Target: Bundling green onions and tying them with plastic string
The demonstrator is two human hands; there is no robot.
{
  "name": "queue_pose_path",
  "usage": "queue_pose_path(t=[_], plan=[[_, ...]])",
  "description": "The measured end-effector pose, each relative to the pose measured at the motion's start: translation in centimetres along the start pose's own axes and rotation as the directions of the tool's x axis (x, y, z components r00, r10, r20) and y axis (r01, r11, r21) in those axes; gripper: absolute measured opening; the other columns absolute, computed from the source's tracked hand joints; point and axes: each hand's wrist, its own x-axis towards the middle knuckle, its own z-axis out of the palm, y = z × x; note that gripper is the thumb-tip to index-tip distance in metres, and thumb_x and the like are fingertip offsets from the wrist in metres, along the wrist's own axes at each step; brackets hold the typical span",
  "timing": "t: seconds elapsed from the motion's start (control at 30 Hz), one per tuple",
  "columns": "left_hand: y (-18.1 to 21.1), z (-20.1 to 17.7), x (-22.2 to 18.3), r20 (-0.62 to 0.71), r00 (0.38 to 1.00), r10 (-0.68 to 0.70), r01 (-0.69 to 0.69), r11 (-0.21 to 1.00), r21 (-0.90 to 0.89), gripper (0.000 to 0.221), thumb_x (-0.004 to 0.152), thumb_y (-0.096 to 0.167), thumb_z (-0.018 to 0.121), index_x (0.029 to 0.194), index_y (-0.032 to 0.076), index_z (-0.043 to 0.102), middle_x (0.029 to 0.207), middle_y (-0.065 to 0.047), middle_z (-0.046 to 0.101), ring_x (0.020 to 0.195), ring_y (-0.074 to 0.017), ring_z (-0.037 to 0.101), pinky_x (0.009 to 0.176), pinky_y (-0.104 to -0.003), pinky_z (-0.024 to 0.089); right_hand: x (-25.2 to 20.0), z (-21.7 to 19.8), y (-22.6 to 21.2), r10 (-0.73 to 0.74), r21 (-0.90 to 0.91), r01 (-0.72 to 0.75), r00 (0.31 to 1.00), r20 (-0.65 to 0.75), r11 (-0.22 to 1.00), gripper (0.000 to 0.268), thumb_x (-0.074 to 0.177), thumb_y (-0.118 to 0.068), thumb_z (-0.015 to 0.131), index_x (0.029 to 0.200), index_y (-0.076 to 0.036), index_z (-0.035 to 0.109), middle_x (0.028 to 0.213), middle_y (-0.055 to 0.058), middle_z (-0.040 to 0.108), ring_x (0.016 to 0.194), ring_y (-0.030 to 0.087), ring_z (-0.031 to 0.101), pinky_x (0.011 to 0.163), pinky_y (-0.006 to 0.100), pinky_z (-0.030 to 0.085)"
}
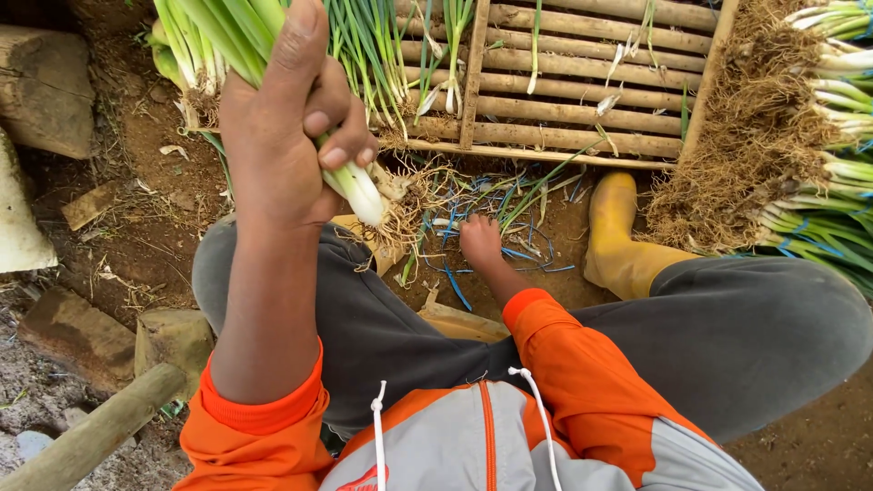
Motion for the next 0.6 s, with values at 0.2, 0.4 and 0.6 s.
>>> queue_pose_path(t=[0.2,0.4,0.6], plan=[[-0.6,-0.7,0.6,0.044,0.999,0.005,-0.003,0.999,-0.043,0.023,0.095,0.028,0.073,0.091,0.008,0.063,0.057,0.004,0.044,0.041,-0.0075,0.044,0.035,-0.026,0.04,-0.4,-4.9,-0.9,0.02,0.214,-0.032,0.998,0.06,0.976,0.012,0.093,0.0,0.056,0.092,-0.008,0.064,0.098,0.008,0.061,0.089,0.023,0.051,0.084,0.036,0.045],[-1.4,-0.2,1.0,0.079,0.997,-0.004,0.007,0.999,-0.043,0.027,0.092,0.028,0.075,0.085,0.006,0.061,0.054,0.003,0.046,0.038,-0.0105,0.048,0.034,-0.027,0.046,0.9,-12.5,-2.5,0.25,0.839,-0.331,0.938,0.241,0.433,0.007,0.103,-0.003,0.052,0.102,-0.004,0.058,0.102,0.012,0.075,0.051,0.009,0.043,0.042,0.022,0.038],[-2.3,1.1,0.7,0.15,0.988,0.035,-0.054,0.991,0.125,0.037,0.087,0.043,0.073,0.087,0.007,0.061,0.054,0.003,0.053,0.04,-0.0088,0.054,0.037,-0.023,0.047,2.9,-21.3,-0.2,0.363,0.972,-0.148,0.929,0.073,0.182,0.06,0.088,0.005,0.051,0.147,0.005,0.046,0.154,0.027,0.048,0.046,0.005,0.04,0.035,0.018,0.036]])
